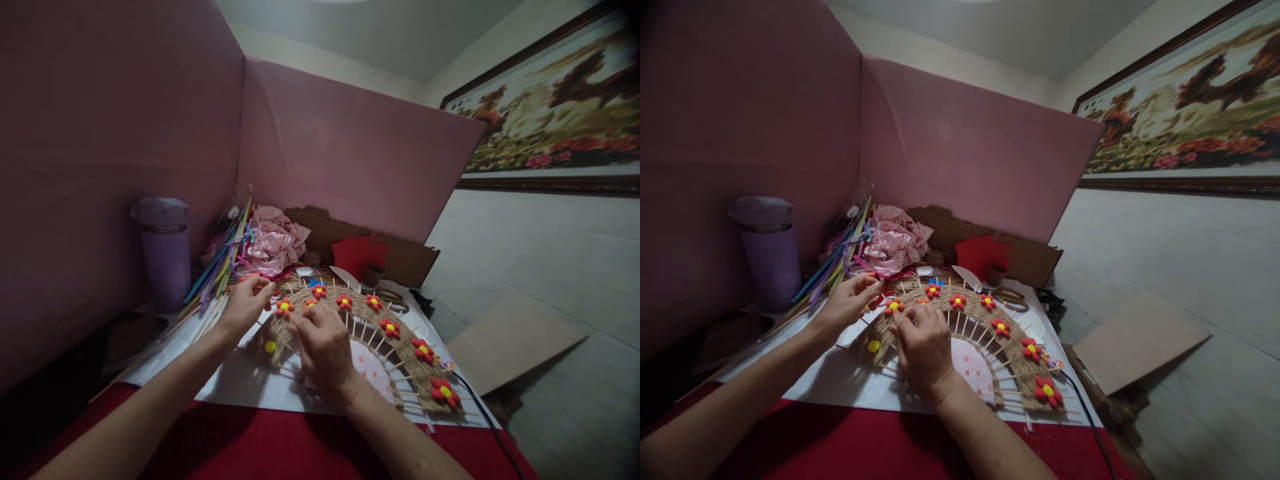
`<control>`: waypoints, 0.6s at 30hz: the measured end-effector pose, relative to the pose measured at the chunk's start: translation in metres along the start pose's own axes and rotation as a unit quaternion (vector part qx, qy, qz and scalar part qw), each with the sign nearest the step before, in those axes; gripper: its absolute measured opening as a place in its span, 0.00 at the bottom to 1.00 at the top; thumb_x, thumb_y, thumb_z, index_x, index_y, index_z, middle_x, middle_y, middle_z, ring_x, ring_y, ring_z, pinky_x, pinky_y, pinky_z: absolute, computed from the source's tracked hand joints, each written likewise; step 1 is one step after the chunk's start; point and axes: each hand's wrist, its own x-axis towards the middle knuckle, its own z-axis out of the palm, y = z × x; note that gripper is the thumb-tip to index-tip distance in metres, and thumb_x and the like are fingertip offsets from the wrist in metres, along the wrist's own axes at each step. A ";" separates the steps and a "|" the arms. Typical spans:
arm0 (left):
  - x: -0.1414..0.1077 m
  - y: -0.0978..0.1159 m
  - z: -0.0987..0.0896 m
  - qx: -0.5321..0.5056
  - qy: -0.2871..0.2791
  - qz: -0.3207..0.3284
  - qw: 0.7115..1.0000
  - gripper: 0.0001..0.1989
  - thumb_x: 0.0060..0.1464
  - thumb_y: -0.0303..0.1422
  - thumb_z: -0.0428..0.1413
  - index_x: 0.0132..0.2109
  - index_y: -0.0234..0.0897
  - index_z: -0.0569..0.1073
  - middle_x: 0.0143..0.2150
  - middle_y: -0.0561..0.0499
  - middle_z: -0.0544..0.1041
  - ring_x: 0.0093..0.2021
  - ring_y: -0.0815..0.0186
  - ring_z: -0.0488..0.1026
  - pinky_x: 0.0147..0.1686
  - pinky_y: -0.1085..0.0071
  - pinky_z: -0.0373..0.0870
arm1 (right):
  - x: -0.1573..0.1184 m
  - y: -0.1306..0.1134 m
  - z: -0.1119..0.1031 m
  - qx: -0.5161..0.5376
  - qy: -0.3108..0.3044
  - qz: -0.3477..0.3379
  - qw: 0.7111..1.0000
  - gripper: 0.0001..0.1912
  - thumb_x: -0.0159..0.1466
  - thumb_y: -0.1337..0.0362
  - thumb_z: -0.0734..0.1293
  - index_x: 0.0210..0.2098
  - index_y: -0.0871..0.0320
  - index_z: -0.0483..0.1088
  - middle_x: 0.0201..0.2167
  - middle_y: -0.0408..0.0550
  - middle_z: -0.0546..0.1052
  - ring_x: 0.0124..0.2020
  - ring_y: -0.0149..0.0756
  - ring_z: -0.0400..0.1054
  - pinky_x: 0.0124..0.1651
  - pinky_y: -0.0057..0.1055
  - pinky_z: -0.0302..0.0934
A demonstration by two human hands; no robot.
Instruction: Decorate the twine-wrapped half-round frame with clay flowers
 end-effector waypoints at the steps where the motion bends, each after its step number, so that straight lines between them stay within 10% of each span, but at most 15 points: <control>1: -0.003 0.003 -0.001 -0.056 -0.034 -0.028 0.997 0.06 0.44 0.30 0.54 0.33 0.34 0.69 0.20 0.57 0.66 0.16 0.76 0.57 0.16 0.79 0.49 | 0.000 -0.004 -0.001 0.006 0.000 -0.013 1.000 0.11 0.65 0.63 0.59 0.43 0.56 0.71 0.33 0.49 0.69 0.36 0.38 0.60 0.39 0.35 0.56; 9: -0.028 0.007 -0.001 -0.288 -0.215 -0.106 0.927 0.20 0.40 0.18 0.54 0.43 0.32 0.68 0.40 0.44 0.74 0.39 0.64 0.74 0.41 0.68 0.68 | 0.000 -0.014 -0.005 0.084 0.077 0.027 0.993 0.10 0.64 0.64 0.60 0.43 0.58 0.68 0.40 0.51 0.70 0.43 0.40 0.61 0.47 0.39 0.57; 18: -0.038 0.000 0.009 -0.253 -0.257 -0.081 0.929 0.19 0.46 0.33 0.60 0.48 0.38 0.70 0.45 0.45 0.73 0.41 0.66 0.71 0.37 0.73 0.66 | -0.002 -0.012 -0.001 0.093 0.070 0.037 0.992 0.06 0.63 0.64 0.60 0.36 0.57 0.69 0.36 0.49 0.72 0.39 0.40 0.62 0.44 0.39 0.56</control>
